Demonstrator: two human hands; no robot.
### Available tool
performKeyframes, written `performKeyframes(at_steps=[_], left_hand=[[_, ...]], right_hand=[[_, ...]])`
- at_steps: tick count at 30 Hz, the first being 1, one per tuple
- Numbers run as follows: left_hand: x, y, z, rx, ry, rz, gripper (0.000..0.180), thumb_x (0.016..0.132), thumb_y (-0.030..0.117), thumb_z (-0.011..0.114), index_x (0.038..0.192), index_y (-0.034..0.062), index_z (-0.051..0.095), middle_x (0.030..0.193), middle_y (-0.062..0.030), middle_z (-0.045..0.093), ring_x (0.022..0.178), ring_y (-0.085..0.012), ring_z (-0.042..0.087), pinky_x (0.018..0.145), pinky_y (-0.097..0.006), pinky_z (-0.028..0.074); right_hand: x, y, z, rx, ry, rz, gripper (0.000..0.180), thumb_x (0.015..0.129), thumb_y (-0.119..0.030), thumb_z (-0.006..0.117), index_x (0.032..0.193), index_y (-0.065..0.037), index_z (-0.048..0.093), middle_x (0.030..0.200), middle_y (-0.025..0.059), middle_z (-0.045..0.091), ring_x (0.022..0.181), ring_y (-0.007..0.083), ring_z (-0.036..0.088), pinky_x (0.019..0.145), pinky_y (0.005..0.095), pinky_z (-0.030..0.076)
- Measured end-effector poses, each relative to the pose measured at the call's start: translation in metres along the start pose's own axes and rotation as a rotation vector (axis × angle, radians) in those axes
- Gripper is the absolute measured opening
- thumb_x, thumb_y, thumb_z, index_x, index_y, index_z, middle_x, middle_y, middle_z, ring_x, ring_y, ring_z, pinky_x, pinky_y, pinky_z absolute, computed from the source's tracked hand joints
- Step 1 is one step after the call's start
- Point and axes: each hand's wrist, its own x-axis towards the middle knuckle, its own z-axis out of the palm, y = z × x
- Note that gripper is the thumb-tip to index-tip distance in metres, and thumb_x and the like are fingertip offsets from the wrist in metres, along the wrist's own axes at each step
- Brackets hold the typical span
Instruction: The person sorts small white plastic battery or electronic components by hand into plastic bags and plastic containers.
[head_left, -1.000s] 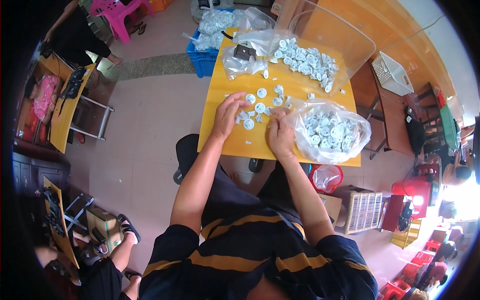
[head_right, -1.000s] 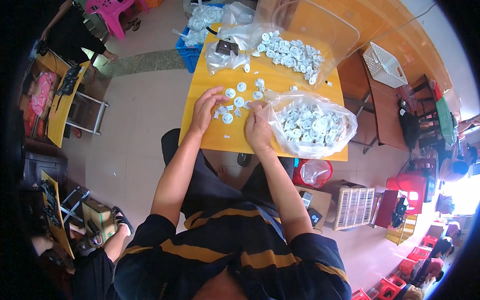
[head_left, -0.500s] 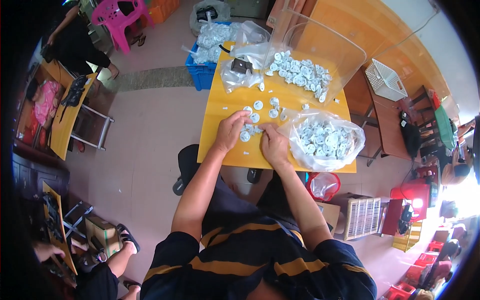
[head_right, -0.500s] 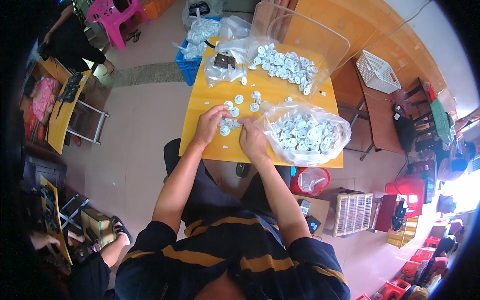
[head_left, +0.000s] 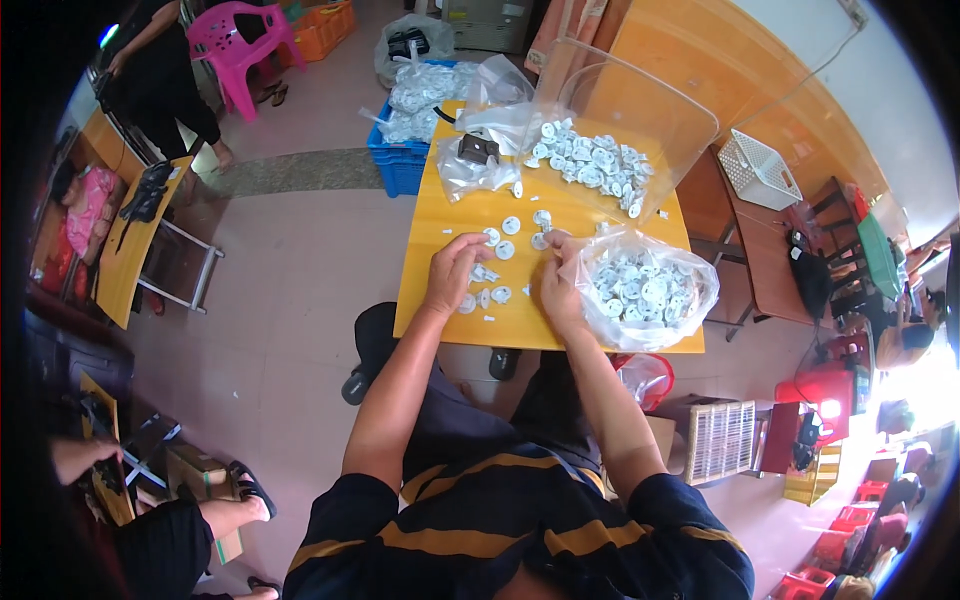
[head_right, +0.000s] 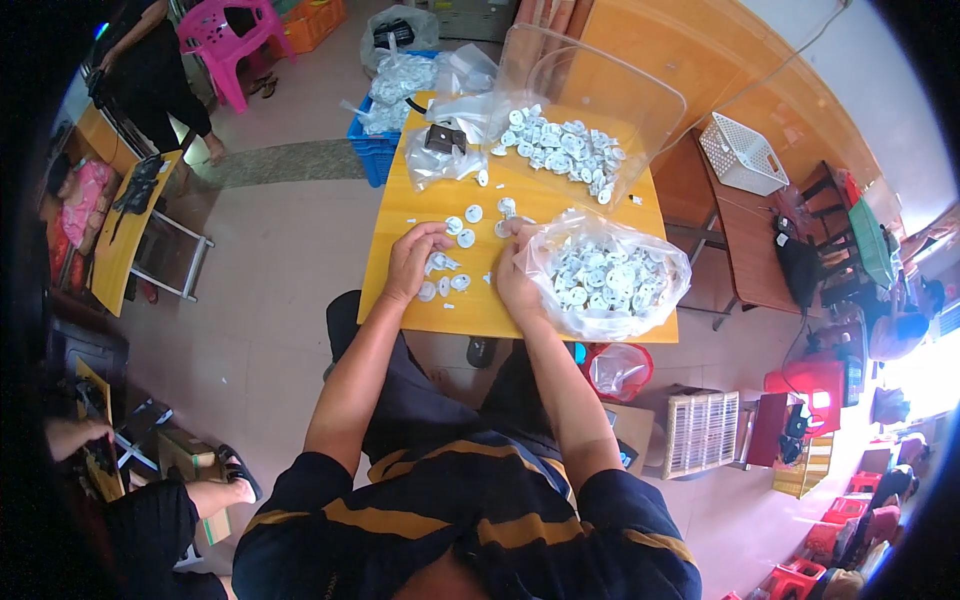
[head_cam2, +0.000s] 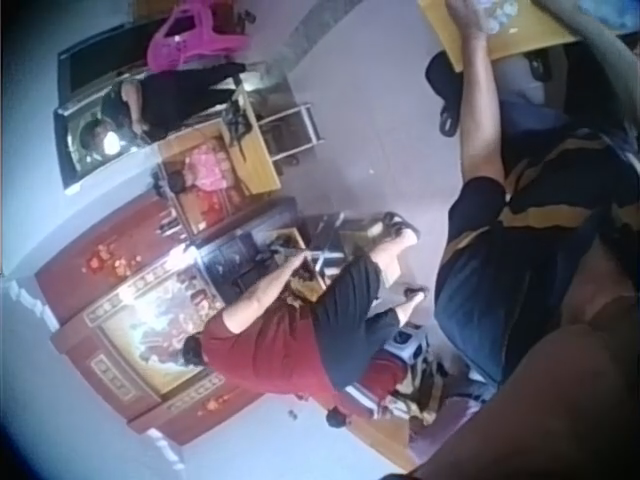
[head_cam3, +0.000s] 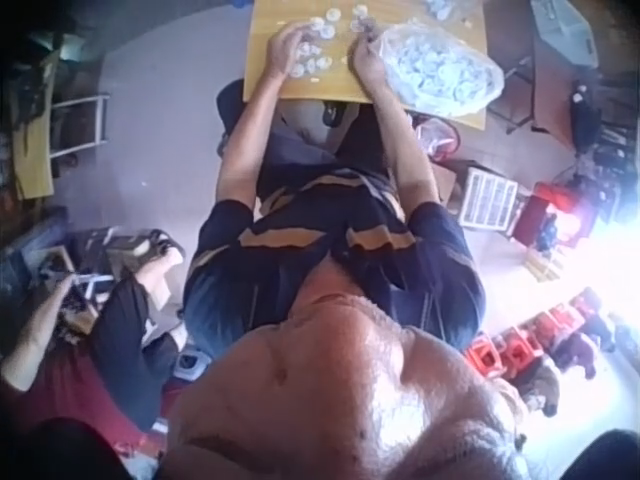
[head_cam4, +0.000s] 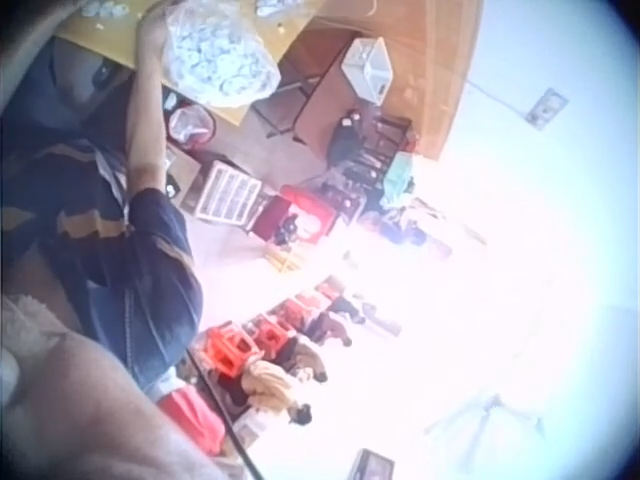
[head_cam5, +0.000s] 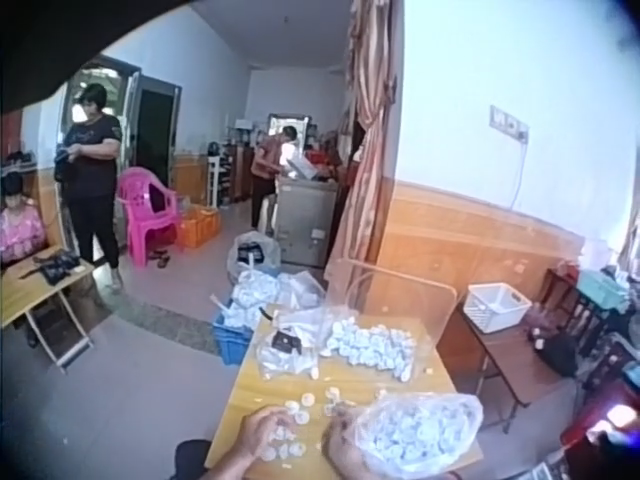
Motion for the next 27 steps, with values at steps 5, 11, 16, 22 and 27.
performKeyframes(at_steps=[5, 11, 16, 22, 27], left_hand=[[0.001, -0.002, 0.001, 0.002, -0.001, 0.018, 0.037, 0.103, 0.021, 0.048, 0.12, -0.0046, 0.069, 0.098, -0.0121, 0.076, 0.097, -0.0195, 0.071, 0.093, -0.033, 0.054], [-0.001, 0.001, -0.003, 0.028, 0.006, 0.002, 0.038, 0.104, 0.023, 0.048, 0.121, -0.0032, 0.069, 0.097, -0.0119, 0.076, 0.095, -0.0201, 0.071, 0.093, -0.033, 0.054], [0.003, 0.005, 0.004, 0.014, -0.004, 0.01, 0.038, 0.104, 0.024, 0.048, 0.121, -0.0027, 0.069, 0.097, -0.0116, 0.075, 0.095, -0.0197, 0.071, 0.093, -0.033, 0.055], [-0.001, 0.001, -0.005, 0.018, 0.007, 0.002, 0.037, 0.106, 0.023, 0.047, 0.122, -0.0021, 0.068, 0.097, -0.0112, 0.075, 0.095, -0.0189, 0.071, 0.092, -0.033, 0.055], [0.0, 0.006, -0.002, 0.025, 0.004, 0.022, 0.035, 0.106, 0.024, 0.048, 0.121, -0.0016, 0.068, 0.101, -0.0117, 0.075, 0.099, -0.0173, 0.07, 0.094, -0.033, 0.054]], right_hand=[[0.015, 0.026, -0.004, 0.008, 0.029, 0.204, 0.032, 0.096, 0.006, 0.052, 0.126, -0.003, 0.059, 0.119, 0.0166, 0.062, 0.115, 0.0317, 0.059, 0.102, 0.0408, 0.046], [0.015, 0.018, -0.009, -0.065, 0.025, 0.308, 0.044, 0.095, 0.006, 0.048, 0.136, -0.005, 0.055, 0.128, 0.0194, 0.06, 0.122, 0.0352, 0.057, 0.105, 0.043, 0.044], [0.006, 0.054, 0.0, -0.156, 0.056, 0.207, 0.046, 0.094, 0.006, 0.047, 0.138, -0.004, 0.053, 0.13, 0.0212, 0.059, 0.124, 0.0378, 0.056, 0.106, 0.0455, 0.044], [-0.004, 0.002, 0.004, -0.146, -0.041, 0.184, 0.046, 0.09, 0.008, 0.049, 0.135, -0.002, 0.053, 0.127, 0.026, 0.059, 0.119, 0.0434, 0.057, 0.104, 0.0487, 0.045], [0.001, -0.006, 0.001, -0.172, -0.064, 0.105, 0.047, 0.089, 0.007, 0.052, 0.135, -0.002, 0.051, 0.128, 0.0292, 0.058, 0.121, 0.0471, 0.055, 0.104, 0.0546, 0.045]])
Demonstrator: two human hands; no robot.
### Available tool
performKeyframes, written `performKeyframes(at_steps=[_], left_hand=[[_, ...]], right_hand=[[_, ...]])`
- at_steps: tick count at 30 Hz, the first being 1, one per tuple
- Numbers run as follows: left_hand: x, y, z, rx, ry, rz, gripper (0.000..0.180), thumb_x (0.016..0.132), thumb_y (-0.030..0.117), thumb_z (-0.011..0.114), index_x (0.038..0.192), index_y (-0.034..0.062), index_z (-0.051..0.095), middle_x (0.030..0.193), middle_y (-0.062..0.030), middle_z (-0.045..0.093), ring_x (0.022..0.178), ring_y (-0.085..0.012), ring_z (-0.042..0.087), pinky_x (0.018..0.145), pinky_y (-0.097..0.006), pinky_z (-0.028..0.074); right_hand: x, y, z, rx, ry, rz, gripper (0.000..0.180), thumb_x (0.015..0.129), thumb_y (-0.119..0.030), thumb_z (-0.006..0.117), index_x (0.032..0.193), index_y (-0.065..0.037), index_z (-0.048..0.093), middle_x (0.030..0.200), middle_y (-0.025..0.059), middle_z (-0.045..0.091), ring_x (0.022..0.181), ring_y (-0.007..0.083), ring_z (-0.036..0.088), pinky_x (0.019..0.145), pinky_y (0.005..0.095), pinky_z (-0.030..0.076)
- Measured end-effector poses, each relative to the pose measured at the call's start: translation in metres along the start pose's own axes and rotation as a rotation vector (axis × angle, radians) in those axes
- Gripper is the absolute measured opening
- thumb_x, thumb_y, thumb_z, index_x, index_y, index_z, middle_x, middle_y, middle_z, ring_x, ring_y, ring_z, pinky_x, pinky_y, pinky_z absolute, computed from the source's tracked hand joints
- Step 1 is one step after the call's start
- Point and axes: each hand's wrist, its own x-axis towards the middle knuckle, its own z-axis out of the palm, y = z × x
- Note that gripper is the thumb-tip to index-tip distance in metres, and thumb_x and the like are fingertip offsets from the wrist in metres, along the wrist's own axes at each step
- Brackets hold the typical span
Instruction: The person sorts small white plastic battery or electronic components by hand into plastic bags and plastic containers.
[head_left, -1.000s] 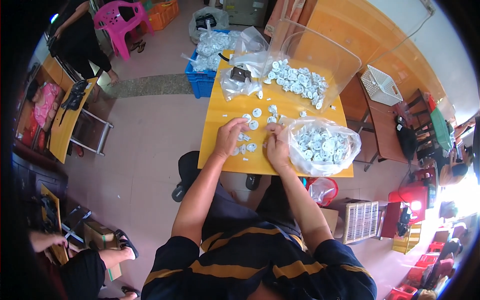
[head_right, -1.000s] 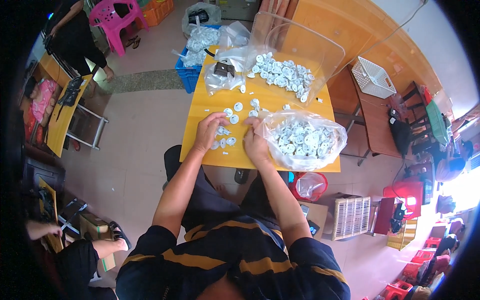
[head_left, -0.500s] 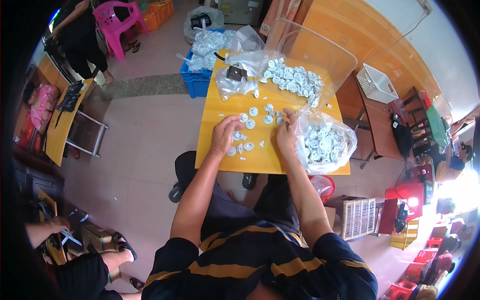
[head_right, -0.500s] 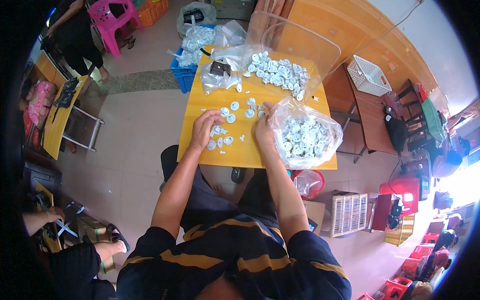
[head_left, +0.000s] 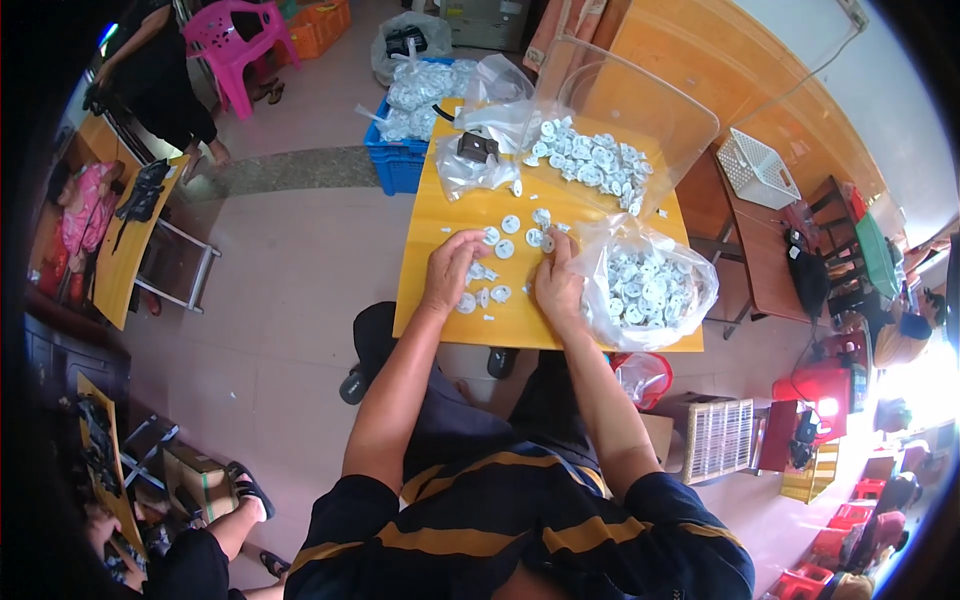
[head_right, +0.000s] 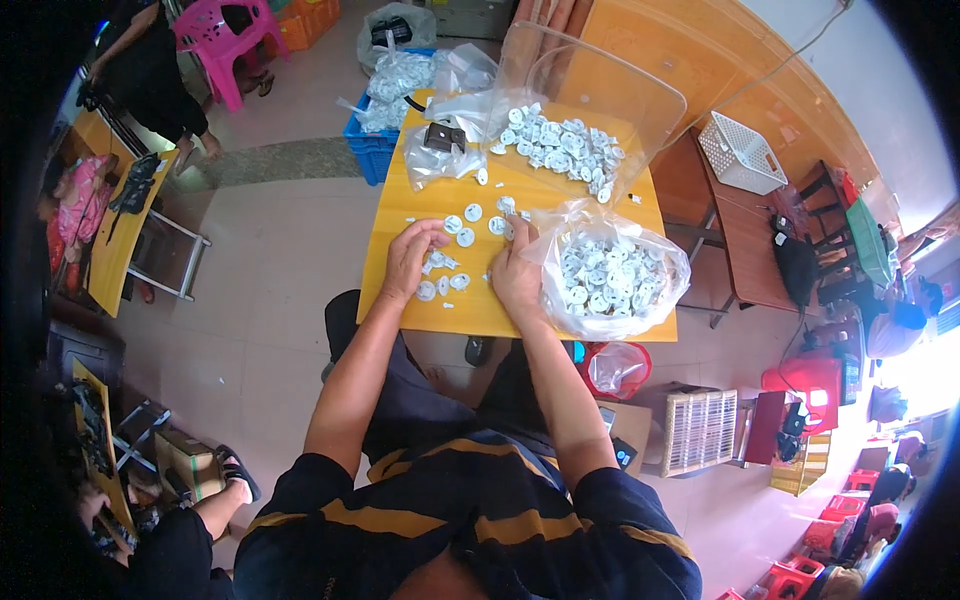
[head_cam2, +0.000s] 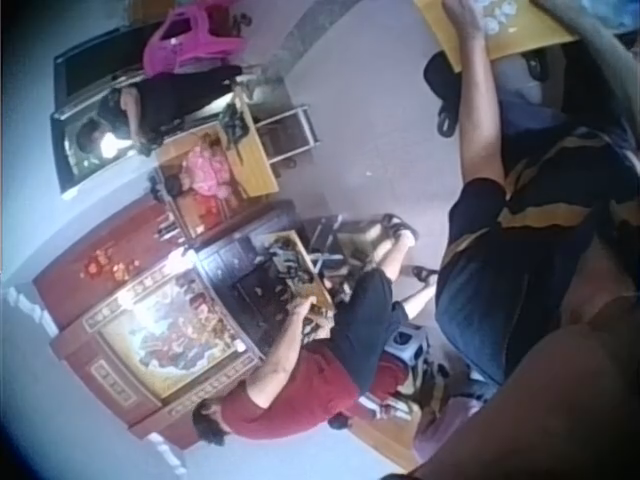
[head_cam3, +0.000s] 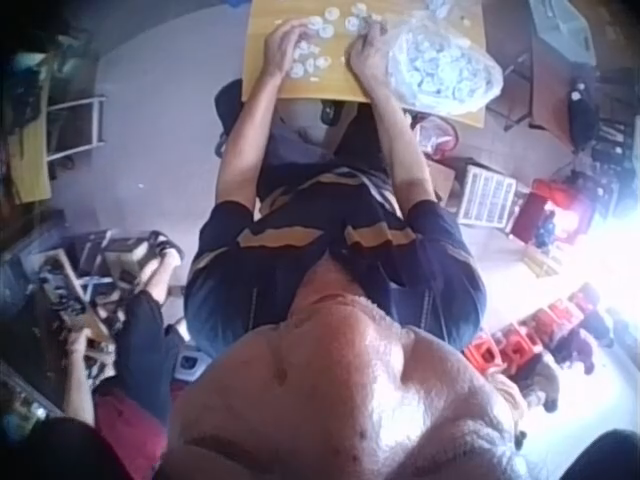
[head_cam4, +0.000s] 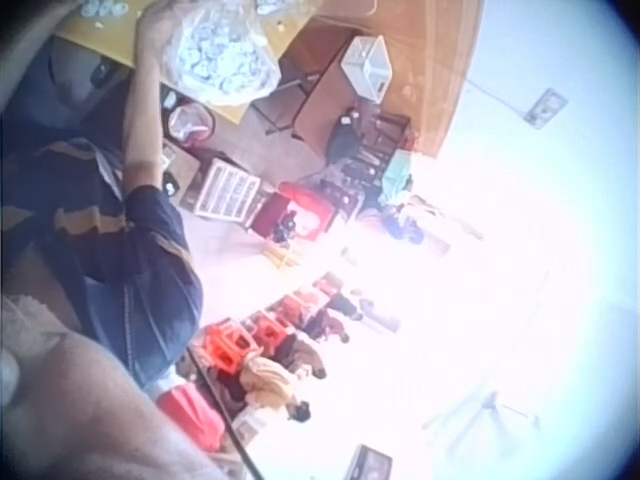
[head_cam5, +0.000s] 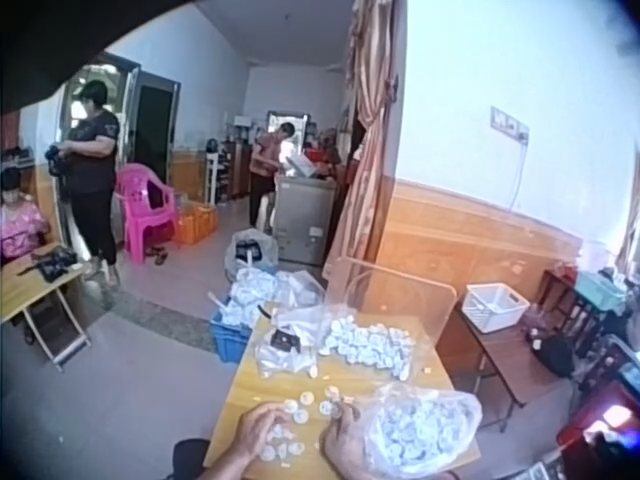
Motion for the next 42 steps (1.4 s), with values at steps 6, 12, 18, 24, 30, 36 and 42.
performKeyframes(at_steps=[6, 12, 18, 24, 30, 36, 42], left_hand=[[-0.009, 0.015, 0.004, 0.443, -0.088, 0.206, 0.036, 0.096, 0.026, 0.066, 0.119, -0.0012, 0.069, 0.108, -0.0176, 0.073, 0.105, -0.0354, 0.067, 0.097, -0.042, 0.052], [-0.041, 0.03, 0.006, 0.825, -0.189, 0.437, 0.055, 0.084, 0.038, 0.078, 0.124, 0.0025, 0.065, 0.127, -0.0207, 0.063, 0.121, -0.0411, 0.057, 0.104, -0.049, 0.047], [-0.047, 0.025, 0.007, 0.917, -0.208, 0.438, 0.064, 0.082, 0.041, 0.08, 0.13, 0.0044, 0.062, 0.134, -0.0214, 0.058, 0.127, -0.0426, 0.053, 0.107, -0.051, 0.044], [-0.047, 0.025, 0.009, 0.919, -0.238, 0.434, 0.064, 0.082, 0.04, 0.08, 0.132, 0.0049, 0.061, 0.136, -0.0215, 0.056, 0.128, -0.0425, 0.053, 0.109, -0.051, 0.044], [-0.049, 0.027, 0.007, 0.934, -0.244, 0.417, 0.064, 0.083, 0.039, 0.079, 0.134, 0.0051, 0.06, 0.139, -0.0213, 0.055, 0.129, -0.0426, 0.052, 0.11, -0.051, 0.043], [-0.049, 0.03, 0.012, 0.946, -0.258, 0.466, 0.064, 0.082, 0.037, 0.08, 0.135, 0.0061, 0.06, 0.137, -0.0202, 0.055, 0.13, -0.0427, 0.051, 0.11, -0.051, 0.043], [-0.048, 0.027, 0.015, 0.973, -0.297, 0.528, 0.051, 0.084, 0.034, 0.078, 0.127, 0.0094, 0.066, 0.128, -0.0162, 0.057, 0.125, -0.0385, 0.053, 0.104, -0.049, 0.046]], right_hand=[[0.022, 0.002, 0.006, 0.024, 0.006, -0.145, 0.046, 0.088, 0.008, 0.052, 0.132, -0.002, 0.056, 0.122, 0.0267, 0.063, 0.113, 0.0478, 0.06, 0.1, 0.0528, 0.048], [0.037, 0.01, 0.015, 0.007, -0.153, -0.026, 0.051, 0.086, 0.01, 0.051, 0.134, -0.005, 0.057, 0.121, 0.0245, 0.063, 0.116, 0.0442, 0.061, 0.1, 0.0479, 0.05], [0.032, 0.033, 0.016, 0.121, 0.103, -0.041, 0.056, 0.074, 0.013, 0.049, 0.126, -0.004, 0.062, 0.117, 0.0219, 0.065, 0.115, 0.0409, 0.061, 0.097, 0.0496, 0.05], [0.022, 0.037, 0.023, 0.242, 0.045, 0.068, 0.041, 0.083, 0.008, 0.053, 0.121, -0.003, 0.063, 0.111, 0.023, 0.067, 0.107, 0.0411, 0.065, 0.093, 0.0499, 0.052], [0.029, 0.0, 0.02, 0.075, -0.041, -0.116, 0.04, 0.092, -0.019, 0.069, 0.129, -0.005, 0.063, 0.13, 0.0232, 0.064, 0.114, 0.0446, 0.064, 0.097, 0.0512, 0.052], [0.045, -0.001, 0.04, -0.126, -0.133, -0.34, 0.053, 0.089, -0.036, 0.076, 0.135, -0.011, 0.065, 0.133, 0.0239, 0.063, 0.121, 0.0432, 0.061, 0.104, 0.0504, 0.049], [0.048, 0.003, 0.048, -0.145, -0.244, -0.414, 0.037, 0.087, -0.033, 0.077, 0.119, -0.016, 0.073, 0.118, 0.0163, 0.068, 0.107, 0.0386, 0.065, 0.093, 0.0491, 0.053]])
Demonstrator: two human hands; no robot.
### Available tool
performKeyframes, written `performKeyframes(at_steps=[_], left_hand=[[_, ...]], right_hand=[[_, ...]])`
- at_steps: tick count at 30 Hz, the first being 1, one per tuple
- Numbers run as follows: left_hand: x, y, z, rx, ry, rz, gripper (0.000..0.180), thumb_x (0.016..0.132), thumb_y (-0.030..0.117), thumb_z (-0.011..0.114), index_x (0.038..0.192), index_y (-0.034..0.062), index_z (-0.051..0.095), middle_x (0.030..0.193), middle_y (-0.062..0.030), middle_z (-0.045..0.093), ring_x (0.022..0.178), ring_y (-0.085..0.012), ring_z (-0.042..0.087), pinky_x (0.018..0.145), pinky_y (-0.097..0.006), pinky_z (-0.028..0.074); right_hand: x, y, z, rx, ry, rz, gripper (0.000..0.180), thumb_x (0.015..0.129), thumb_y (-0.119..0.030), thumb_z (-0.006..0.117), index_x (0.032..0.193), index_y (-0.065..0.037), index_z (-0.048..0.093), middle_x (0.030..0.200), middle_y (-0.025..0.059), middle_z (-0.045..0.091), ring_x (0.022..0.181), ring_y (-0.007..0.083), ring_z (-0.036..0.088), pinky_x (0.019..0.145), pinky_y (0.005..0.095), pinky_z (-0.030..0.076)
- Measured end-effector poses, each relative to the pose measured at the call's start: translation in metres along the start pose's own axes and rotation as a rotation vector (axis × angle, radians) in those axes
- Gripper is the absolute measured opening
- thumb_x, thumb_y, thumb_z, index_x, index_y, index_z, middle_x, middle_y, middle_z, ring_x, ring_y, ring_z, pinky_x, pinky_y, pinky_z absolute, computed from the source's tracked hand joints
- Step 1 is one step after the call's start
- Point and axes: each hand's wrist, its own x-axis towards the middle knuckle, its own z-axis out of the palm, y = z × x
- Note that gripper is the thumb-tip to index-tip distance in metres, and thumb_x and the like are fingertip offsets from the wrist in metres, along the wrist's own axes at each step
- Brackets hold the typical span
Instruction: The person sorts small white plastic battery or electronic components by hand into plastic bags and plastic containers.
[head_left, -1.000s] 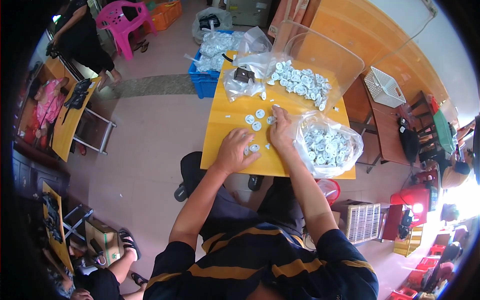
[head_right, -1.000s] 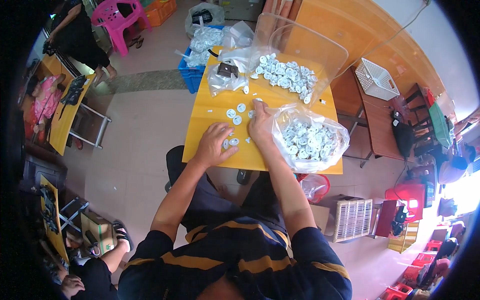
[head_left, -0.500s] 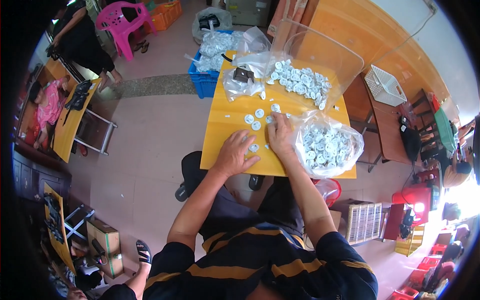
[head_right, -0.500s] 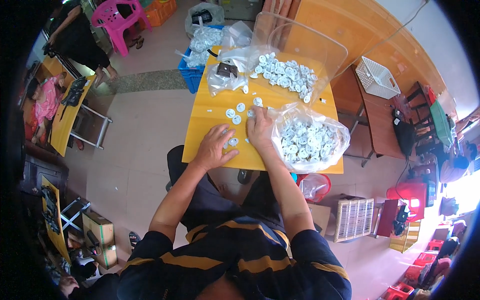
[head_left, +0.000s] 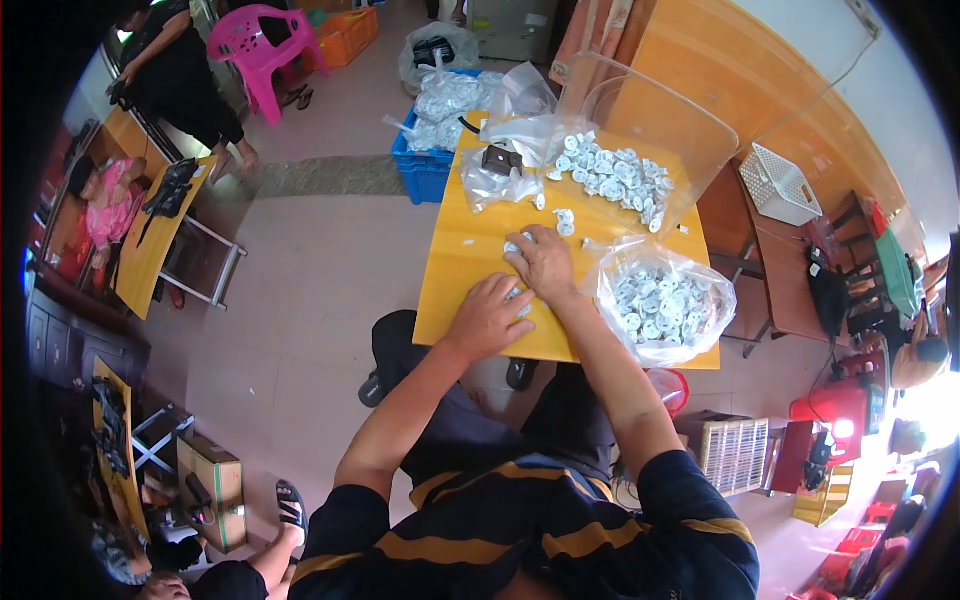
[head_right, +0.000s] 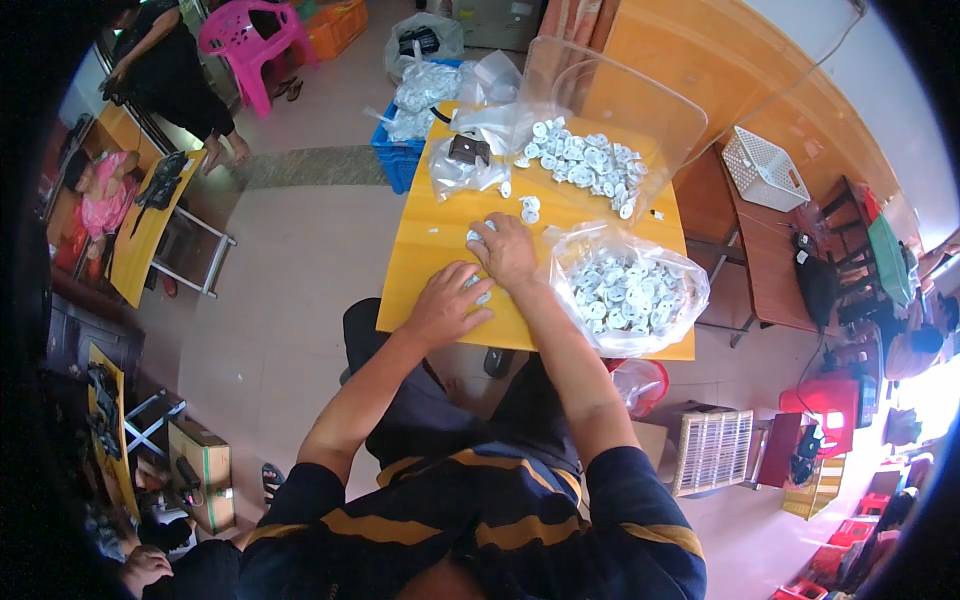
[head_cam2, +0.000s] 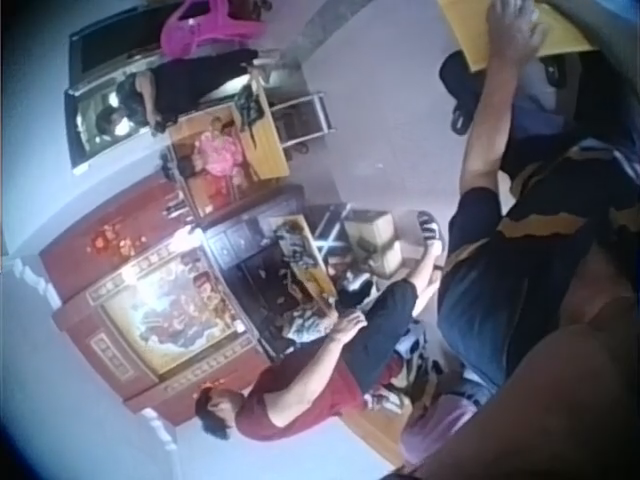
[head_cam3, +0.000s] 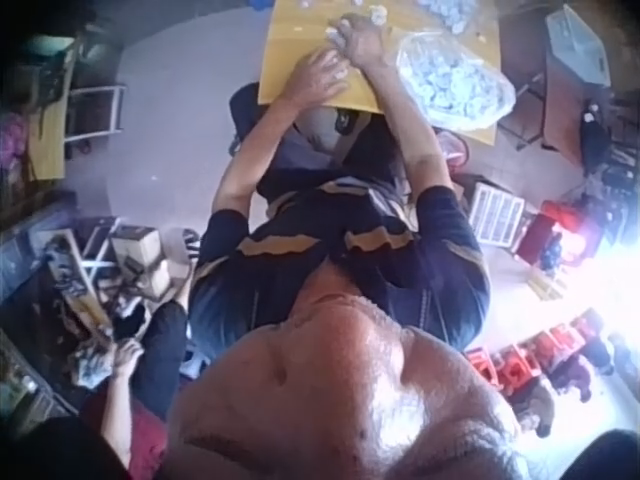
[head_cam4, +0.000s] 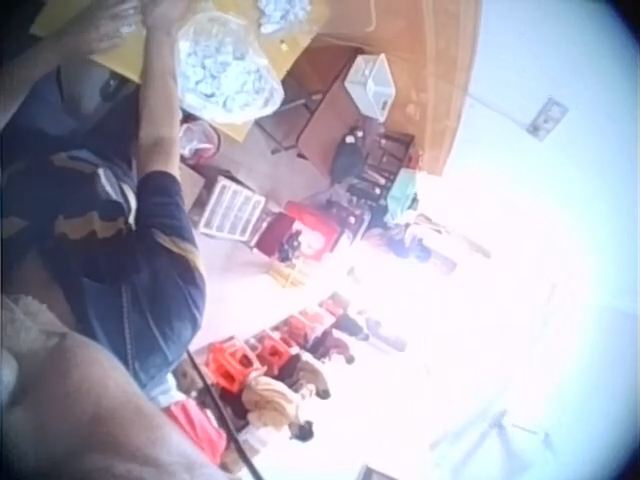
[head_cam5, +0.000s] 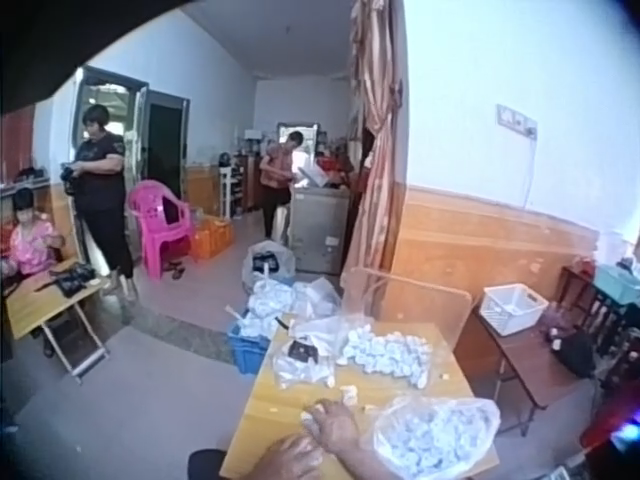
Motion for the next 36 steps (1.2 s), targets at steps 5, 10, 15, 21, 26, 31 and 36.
performKeyframes(at_steps=[5, 10, 15, 21, 26, 31, 36], left_hand=[[-0.007, -0.008, 0.007, 0.076, 0.092, 0.06, 0.028, 0.082, 0.033, 0.077, 0.103, 0.0144, 0.073, 0.099, -0.0078, 0.061, 0.096, -0.03, 0.061, 0.078, -0.045, 0.052], [0.001, -0.016, 0.045, -0.008, 0.102, 0.01, 0.022, 0.081, 0.036, 0.073, 0.09, 0.0159, 0.072, 0.089, -0.009, 0.063, 0.091, -0.0303, 0.065, 0.073, -0.046, 0.056], [-0.008, -0.01, 0.031, 0.091, 0.102, -0.02, 0.033, 0.084, 0.037, 0.074, 0.103, 0.0106, 0.069, 0.098, -0.0132, 0.066, 0.1, -0.0334, 0.065, 0.082, -0.046, 0.056], [-0.004, -0.006, 0.025, 0.035, -0.005, -0.05, 0.031, 0.083, 0.033, 0.075, 0.103, 0.0098, 0.07, 0.099, -0.0136, 0.068, 0.099, -0.0342, 0.067, 0.079, -0.046, 0.058], [-0.006, -0.03, 0.04, 0.062, 0.214, 0.048, 0.015, 0.078, 0.026, 0.074, 0.078, 0.0133, 0.066, 0.083, -0.0074, 0.063, 0.084, -0.0318, 0.066, 0.067, -0.047, 0.056], [-0.007, -0.031, 0.031, -0.164, 0.326, -0.195, 0.019, 0.077, 0.019, 0.077, 0.093, 0.0115, 0.072, 0.095, -0.0121, 0.07, 0.091, -0.037, 0.067, 0.078, -0.047, 0.056], [0.021, -0.028, 0.006, -1.103, 0.46, -0.754, 0.017, 0.093, 0.018, 0.073, 0.104, 0.0042, 0.074, 0.079, -0.001, 0.067, 0.068, -0.0076, 0.061, 0.06, -0.025, 0.048]], right_hand=[[-0.002, -0.004, 0.014, -0.043, -0.073, 0.088, 0.03, 0.09, -0.033, 0.075, 0.115, -0.015, 0.075, 0.116, 0.0141, 0.068, 0.109, 0.035, 0.065, 0.093, 0.0463, 0.055], [-0.002, 0.024, 0.008, 0.017, -0.143, 0.126, 0.03, 0.092, -0.02, 0.072, 0.121, -0.011, 0.075, 0.121, 0.0173, 0.068, 0.115, 0.0364, 0.064, 0.099, 0.0448, 0.052], [-0.002, 0.018, 0.0, 0.101, -0.104, 0.043, 0.03, 0.091, -0.012, 0.073, 0.12, -0.006, 0.071, 0.114, 0.0179, 0.066, 0.106, 0.0366, 0.066, 0.091, 0.0429, 0.055], [0.012, 0.014, -0.009, 0.729, 0.056, 0.237, 0.032, 0.101, -0.017, 0.068, 0.13, -0.003, 0.067, 0.117, 0.0075, 0.067, 0.099, 0.0196, 0.065, 0.085, 0.0334, 0.053], [0.026, -0.047, -0.13, 1.444, -0.033, 0.446, 0.05, 0.103, -0.022, 0.066, 0.149, -0.008, 0.05, 0.124, 0.0028, 0.062, 0.101, 0.01, 0.058, 0.069, 0.0219, 0.046], [0.006, -0.024, -0.209, 1.345, 0.152, 0.402, 0.054, 0.097, -0.029, 0.073, 0.144, -0.009, 0.055, 0.126, 0.004, 0.063, 0.107, 0.0155, 0.061, 0.071, 0.0228, 0.049], [-0.028, 0.035, -0.223, 1.25, 0.182, 0.603, 0.036, 0.099, -0.027, 0.071, 0.132, -0.013, 0.064, 0.11, -0.001, 0.068, 0.095, 0.0096, 0.062, 0.064, 0.0221, 0.046]])
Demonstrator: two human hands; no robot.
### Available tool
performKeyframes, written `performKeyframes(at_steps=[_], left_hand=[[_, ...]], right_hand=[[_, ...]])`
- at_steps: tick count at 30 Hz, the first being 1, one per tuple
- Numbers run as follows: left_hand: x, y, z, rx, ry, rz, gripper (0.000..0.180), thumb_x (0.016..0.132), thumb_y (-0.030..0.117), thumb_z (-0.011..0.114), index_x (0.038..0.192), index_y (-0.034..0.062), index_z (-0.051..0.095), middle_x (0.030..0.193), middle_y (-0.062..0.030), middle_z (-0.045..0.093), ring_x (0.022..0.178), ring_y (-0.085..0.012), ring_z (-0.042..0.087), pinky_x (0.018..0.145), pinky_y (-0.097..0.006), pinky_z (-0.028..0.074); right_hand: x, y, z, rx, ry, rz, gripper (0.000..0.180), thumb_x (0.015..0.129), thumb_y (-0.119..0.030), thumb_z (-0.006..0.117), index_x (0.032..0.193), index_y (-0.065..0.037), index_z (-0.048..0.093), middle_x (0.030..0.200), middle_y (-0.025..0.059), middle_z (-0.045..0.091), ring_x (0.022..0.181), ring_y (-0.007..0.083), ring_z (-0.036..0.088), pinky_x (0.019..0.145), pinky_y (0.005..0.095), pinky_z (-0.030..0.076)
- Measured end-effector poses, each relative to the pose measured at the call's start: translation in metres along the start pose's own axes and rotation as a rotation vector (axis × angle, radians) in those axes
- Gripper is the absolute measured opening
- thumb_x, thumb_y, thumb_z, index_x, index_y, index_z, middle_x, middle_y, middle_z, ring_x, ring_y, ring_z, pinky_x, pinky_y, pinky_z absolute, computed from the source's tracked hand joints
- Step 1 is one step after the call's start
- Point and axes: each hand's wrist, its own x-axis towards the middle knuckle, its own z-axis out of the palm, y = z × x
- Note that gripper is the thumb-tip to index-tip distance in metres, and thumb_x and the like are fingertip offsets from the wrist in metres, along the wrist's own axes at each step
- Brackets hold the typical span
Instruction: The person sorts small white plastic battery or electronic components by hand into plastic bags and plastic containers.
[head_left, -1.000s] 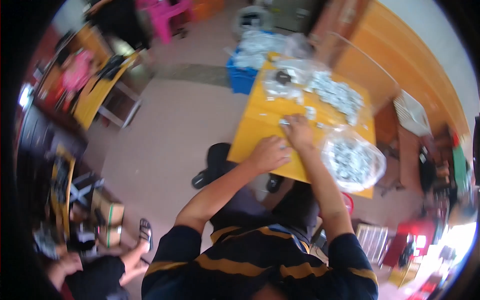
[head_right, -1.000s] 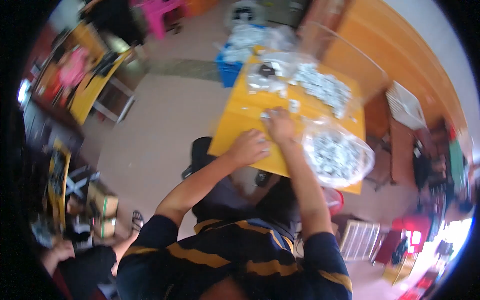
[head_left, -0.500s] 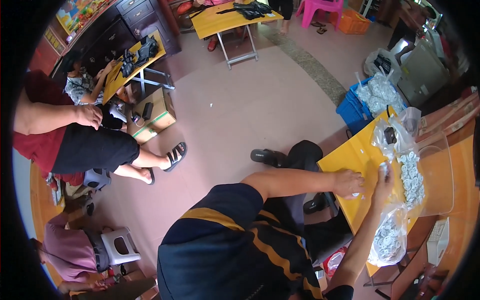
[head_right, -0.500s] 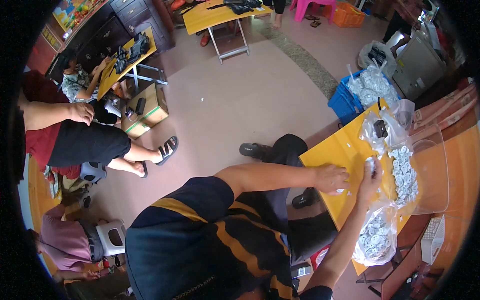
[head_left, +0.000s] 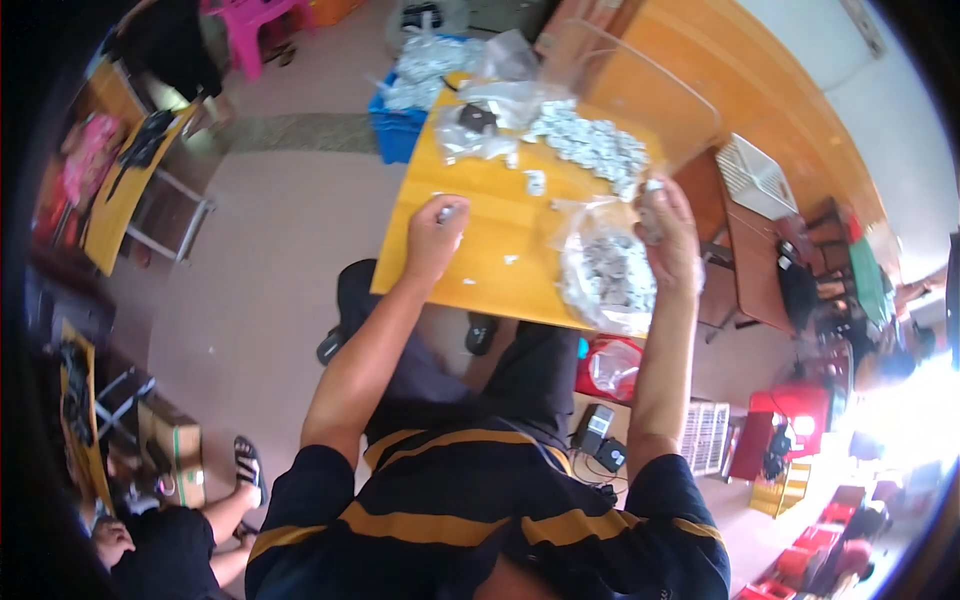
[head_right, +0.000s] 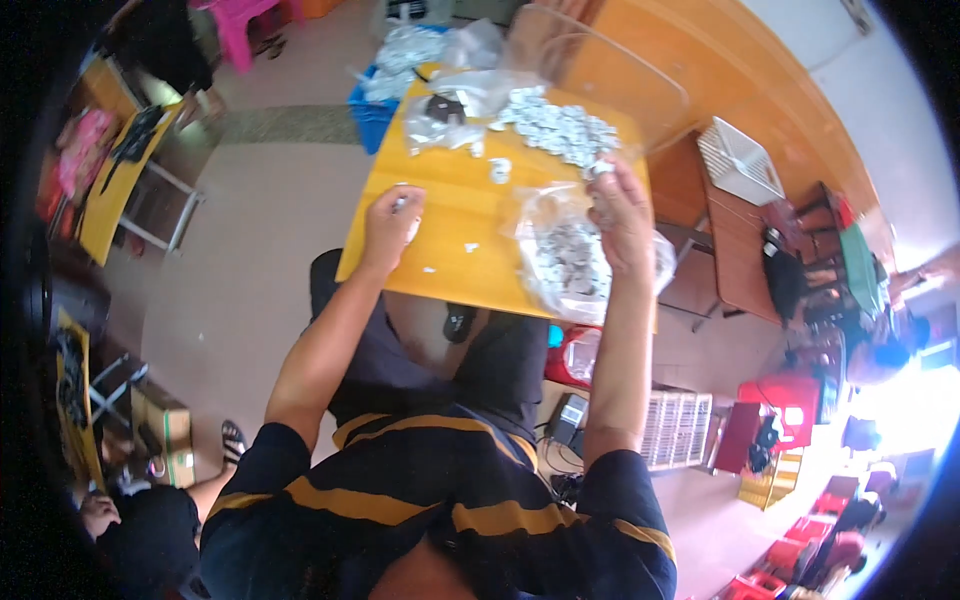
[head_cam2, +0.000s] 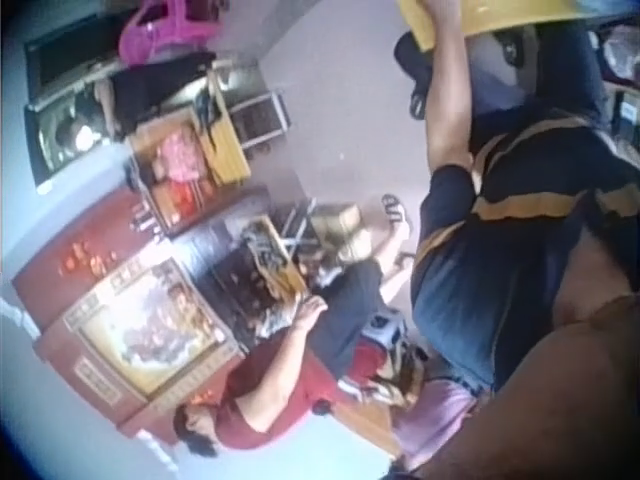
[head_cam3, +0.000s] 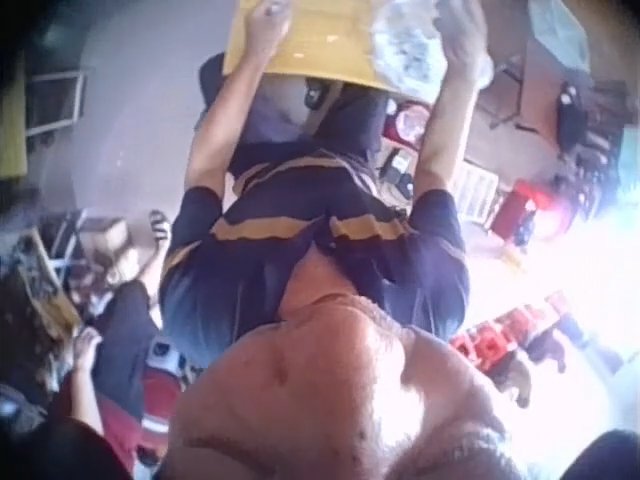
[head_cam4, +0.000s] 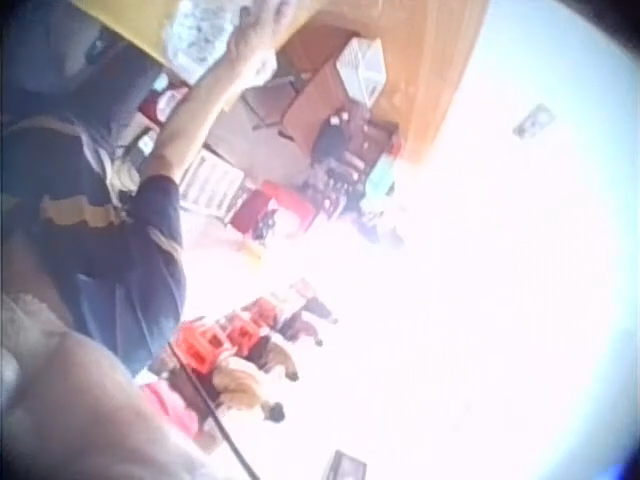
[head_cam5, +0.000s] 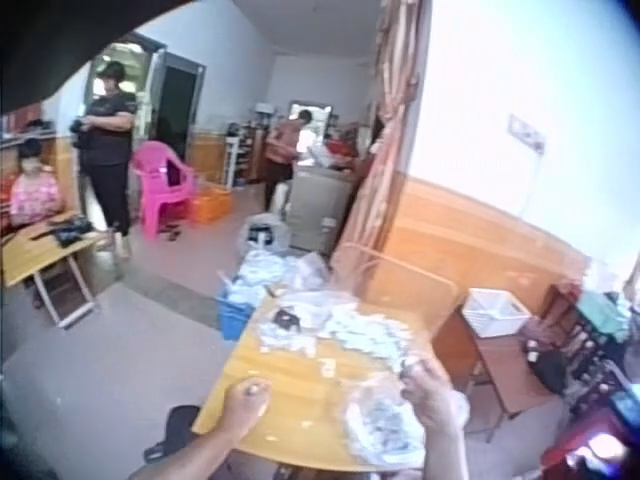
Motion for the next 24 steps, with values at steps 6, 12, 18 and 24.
performKeyframes(at_steps=[6, 12, 18, 24], left_hand=[[-0.009, 0.102, 0.113, -0.364, -0.427, -0.185, 0.019, 0.096, 0.023, 0.069, 0.102, 0.0041, 0.071, 0.084, -0.0022, 0.068, 0.068, -0.0084, 0.064, 0.058, -0.022, 0.049], [-0.012, 0.051, 0.23, -0.359, -0.617, -0.205, 0.018, 0.099, 0.02, 0.066, 0.102, 0.0031, 0.071, 0.087, -0.0027, 0.068, 0.079, -0.0096, 0.065, 0.068, -0.025, 0.05], [-0.01, -0.009, 0.239, 0.684, -0.392, 0.545, 0.026, 0.092, 0.023, 0.068, 0.108, 0.0017, 0.07, 0.099, -0.0187, 0.074, 0.093, -0.0364, 0.072, 0.084, -0.043, 0.056], [0.024, 0.051, 0.216, 0.462, -0.507, 0.443, 0.02, 0.096, 0.015, 0.062, 0.107, 0.0045, 0.075, 0.087, -0.0106, 0.075, 0.069, -0.02, 0.069, 0.065, -0.034, 0.054]], right_hand=[[-0.015, 0.032, -0.029, -0.332, 0.087, 0.284, 0.028, 0.099, -0.022, 0.071, 0.125, -0.012, 0.071, 0.098, -0.0061, 0.067, 0.089, 0.0082, 0.061, 0.074, 0.0235, 0.044], [-0.015, 0.063, -0.06, -1.135, 0.075, -0.018, 0.039, 0.083, -0.016, 0.074, 0.121, -0.003, 0.071, 0.116, 0.0244, 0.071, 0.111, 0.0445, 0.067, 0.097, 0.0468, 0.052], [-0.036, 0.054, -0.081, -1.289, 0.094, -0.201, 0.045, 0.086, -0.016, 0.07, 0.129, -0.005, 0.067, 0.132, 0.0254, 0.063, 0.125, 0.0441, 0.059, 0.106, 0.0487, 0.048], [-0.052, 0.051, -0.09, -1.185, 0.16, -0.236, 0.042, 0.089, -0.013, 0.068, 0.129, -0.001, 0.065, 0.131, 0.026, 0.064, 0.125, 0.0449, 0.059, 0.108, 0.0479, 0.047]])
